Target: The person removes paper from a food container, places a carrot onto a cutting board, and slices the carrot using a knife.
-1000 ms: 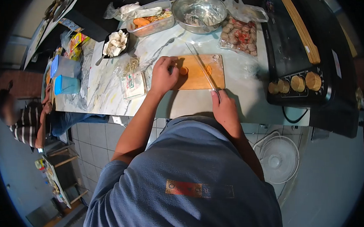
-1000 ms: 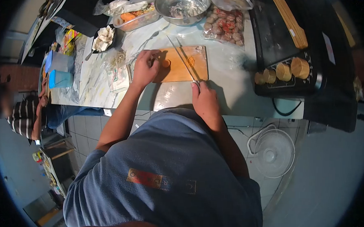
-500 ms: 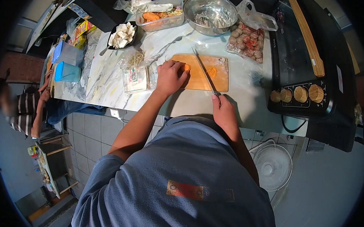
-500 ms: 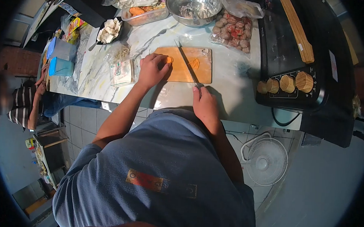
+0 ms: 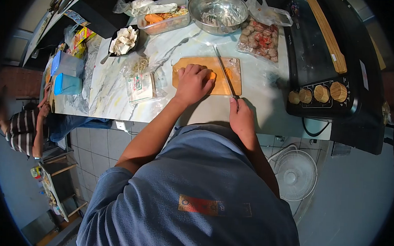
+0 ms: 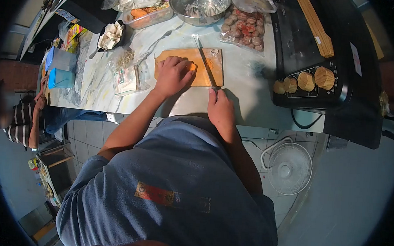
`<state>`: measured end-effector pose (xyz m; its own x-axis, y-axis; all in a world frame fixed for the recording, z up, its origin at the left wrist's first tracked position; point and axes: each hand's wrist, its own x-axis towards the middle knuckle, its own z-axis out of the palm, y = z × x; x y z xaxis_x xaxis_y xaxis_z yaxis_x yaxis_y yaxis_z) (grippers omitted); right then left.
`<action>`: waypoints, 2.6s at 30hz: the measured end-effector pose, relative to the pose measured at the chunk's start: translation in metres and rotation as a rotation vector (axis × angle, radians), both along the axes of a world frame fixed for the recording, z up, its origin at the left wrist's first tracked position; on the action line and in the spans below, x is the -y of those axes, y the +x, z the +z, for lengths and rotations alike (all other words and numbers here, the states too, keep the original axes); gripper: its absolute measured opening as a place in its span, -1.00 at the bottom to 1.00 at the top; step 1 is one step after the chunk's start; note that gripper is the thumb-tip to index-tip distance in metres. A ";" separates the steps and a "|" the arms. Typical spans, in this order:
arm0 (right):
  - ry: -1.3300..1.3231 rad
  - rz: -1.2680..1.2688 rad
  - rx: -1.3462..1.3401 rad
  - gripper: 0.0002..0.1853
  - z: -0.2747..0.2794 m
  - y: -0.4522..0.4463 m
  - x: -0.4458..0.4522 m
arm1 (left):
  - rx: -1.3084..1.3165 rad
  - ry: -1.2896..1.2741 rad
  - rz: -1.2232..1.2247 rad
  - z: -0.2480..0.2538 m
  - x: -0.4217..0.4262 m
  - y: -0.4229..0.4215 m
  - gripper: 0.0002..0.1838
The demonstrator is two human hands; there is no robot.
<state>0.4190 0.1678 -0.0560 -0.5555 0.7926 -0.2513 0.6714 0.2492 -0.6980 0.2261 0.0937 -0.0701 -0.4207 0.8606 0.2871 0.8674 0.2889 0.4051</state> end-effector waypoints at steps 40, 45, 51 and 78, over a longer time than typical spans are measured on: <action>-0.025 0.128 0.015 -0.56 0.002 -0.006 0.007 | 0.008 0.098 0.053 -0.013 0.008 0.004 -0.68; 0.067 0.175 0.096 -0.56 0.001 -0.009 0.010 | 0.175 0.133 0.190 -0.005 -0.005 -0.010 -0.77; 0.029 0.214 0.131 -0.54 0.002 -0.011 0.007 | 0.248 -0.026 0.210 0.005 -0.022 -0.022 -0.64; 0.020 0.166 0.106 -0.54 0.004 0.001 0.007 | 0.063 0.031 0.107 -0.009 0.001 0.008 -0.64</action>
<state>0.4204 0.1604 -0.0520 -0.6505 0.6976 -0.3005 0.6892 0.3759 -0.6194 0.2339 0.0924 -0.0788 -0.5280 0.8007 0.2830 0.8048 0.3655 0.4677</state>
